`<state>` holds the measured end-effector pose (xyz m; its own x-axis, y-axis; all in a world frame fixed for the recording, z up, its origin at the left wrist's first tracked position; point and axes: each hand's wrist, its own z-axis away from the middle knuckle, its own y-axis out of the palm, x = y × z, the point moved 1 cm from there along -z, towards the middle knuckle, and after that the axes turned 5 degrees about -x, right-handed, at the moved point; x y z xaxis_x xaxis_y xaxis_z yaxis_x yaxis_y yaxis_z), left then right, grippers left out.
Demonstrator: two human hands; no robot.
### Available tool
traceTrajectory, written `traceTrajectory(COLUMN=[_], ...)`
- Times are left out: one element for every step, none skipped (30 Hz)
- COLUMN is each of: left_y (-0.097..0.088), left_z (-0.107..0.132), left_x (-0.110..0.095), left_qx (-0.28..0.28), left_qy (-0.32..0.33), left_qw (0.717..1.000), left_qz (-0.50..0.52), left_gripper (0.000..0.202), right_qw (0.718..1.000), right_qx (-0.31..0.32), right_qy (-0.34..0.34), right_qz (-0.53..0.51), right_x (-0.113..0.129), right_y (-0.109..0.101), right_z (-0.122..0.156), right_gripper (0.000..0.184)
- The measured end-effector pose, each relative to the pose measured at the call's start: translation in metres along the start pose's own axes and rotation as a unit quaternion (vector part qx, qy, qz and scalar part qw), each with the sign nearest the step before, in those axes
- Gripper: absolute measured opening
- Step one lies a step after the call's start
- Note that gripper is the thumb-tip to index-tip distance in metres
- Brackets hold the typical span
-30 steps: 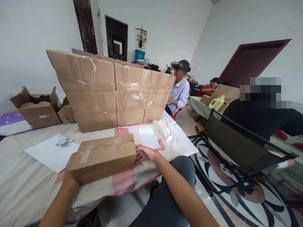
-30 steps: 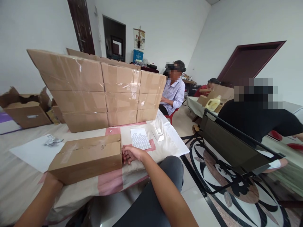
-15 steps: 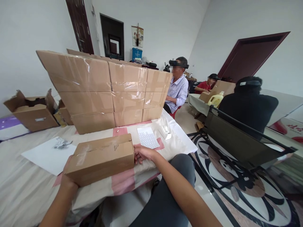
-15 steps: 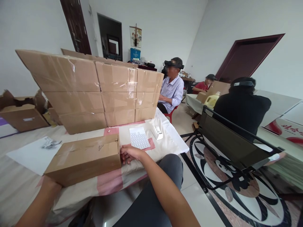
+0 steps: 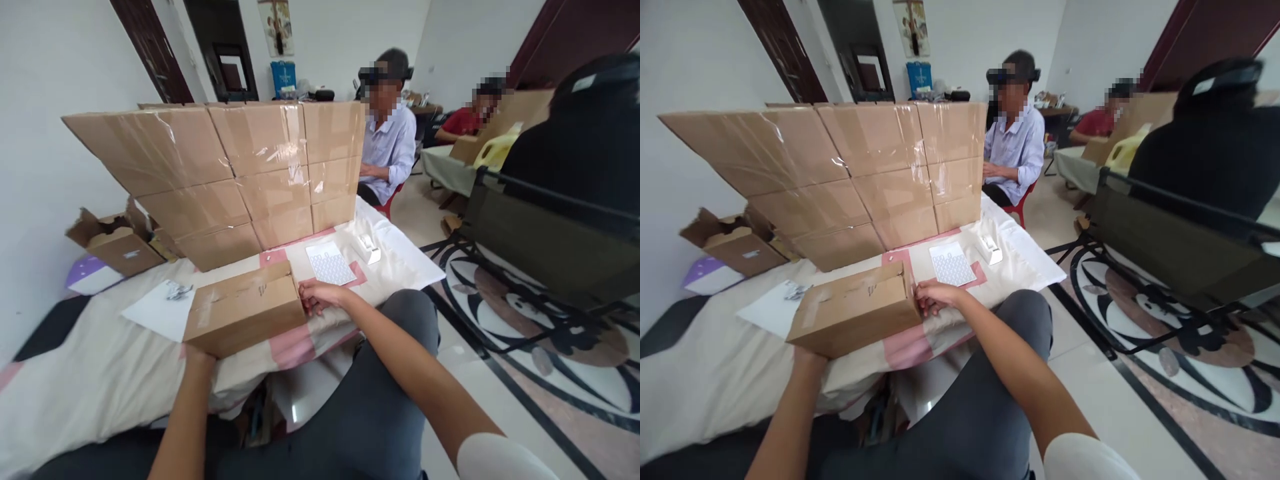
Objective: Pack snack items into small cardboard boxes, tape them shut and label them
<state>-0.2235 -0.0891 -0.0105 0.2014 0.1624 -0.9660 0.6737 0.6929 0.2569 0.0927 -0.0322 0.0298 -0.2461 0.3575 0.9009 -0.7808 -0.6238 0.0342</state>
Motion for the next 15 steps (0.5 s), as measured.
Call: traceTrajectory(left_y=[0.002, 0.004, 0.006, 0.008, 0.010, 0.011, 0.012, 0.012, 0.012, 0.012, 0.011, 0.011, 0.011, 0.011, 0.011], left_z=[0.001, 0.002, 0.003, 0.005, 0.007, 0.009, 0.010, 0.012, 0.014, 0.015, 0.017, 0.018, 0.018, 0.019, 0.019], left_x=[-0.003, -0.005, -0.008, -0.010, -0.012, -0.014, -0.015, -0.016, -0.016, -0.016, -0.016, -0.015, -0.014, -0.013, -0.012], left_qx=[-0.005, -0.007, -0.002, 0.007, 0.018, 0.030, 0.041, 0.049, 0.055, 0.060, 0.065, 0.069, 0.073, 0.076, 0.079], left_qy=[0.001, 0.004, 0.008, 0.012, 0.017, 0.022, 0.030, 0.039, 0.048, 0.057, 0.065, 0.072, 0.078, 0.084, 0.092], left_qw=[1.000, 1.000, 1.000, 1.000, 0.999, 0.999, 0.998, 0.998, 0.997, 0.996, 0.996, 0.995, 0.994, 0.993, 0.993], left_qz=[0.007, 0.013, 0.016, 0.019, 0.022, 0.023, 0.024, 0.025, 0.025, 0.025, 0.024, 0.022, 0.018, 0.013, 0.007], left_gripper=[0.041, 0.042, 0.042, 0.042, 0.042, 0.042, 0.042, 0.042, 0.042, 0.043, 0.044, 0.045, 0.046, 0.047, 0.048], right_qw=[1.000, 1.000, 1.000, 1.000, 1.000, 1.000, 1.000, 1.000, 1.000, 0.999, 0.999, 0.999, 0.998, 0.998, 0.998], right_qx=[0.003, 0.009, 0.015, 0.018, 0.018, 0.015, 0.012, 0.010, 0.009, 0.008, 0.007, 0.006, 0.005, 0.004, 0.005], right_qy=[-0.002, -0.004, -0.005, -0.008, -0.013, -0.016, -0.019, -0.020, -0.021, -0.022, -0.024, -0.027, -0.028, -0.028, -0.026], right_qz=[-0.003, -0.005, -0.005, -0.002, 0.002, 0.006, 0.011, 0.015, 0.019, 0.026, 0.034, 0.042, 0.050, 0.057, 0.062], right_x=[0.000, 0.000, 0.000, 0.001, 0.002, 0.003, 0.004, 0.005, 0.007, 0.008, 0.009, 0.011, 0.012, 0.013, 0.014], right_y=[0.000, -0.001, -0.001, -0.002, -0.002, -0.002, -0.002, -0.002, -0.001, -0.001, 0.000, 0.000, 0.000, -0.001, -0.001], right_z=[0.000, 0.000, 0.000, 0.000, 0.001, 0.001, 0.002, 0.003, 0.004, 0.005, 0.006, 0.008, 0.009, 0.010, 0.012], right_gripper=[0.017, 0.016, 0.016, 0.016, 0.015, 0.014, 0.013, 0.013, 0.014, 0.016, 0.017, 0.018, 0.019, 0.021, 0.024])
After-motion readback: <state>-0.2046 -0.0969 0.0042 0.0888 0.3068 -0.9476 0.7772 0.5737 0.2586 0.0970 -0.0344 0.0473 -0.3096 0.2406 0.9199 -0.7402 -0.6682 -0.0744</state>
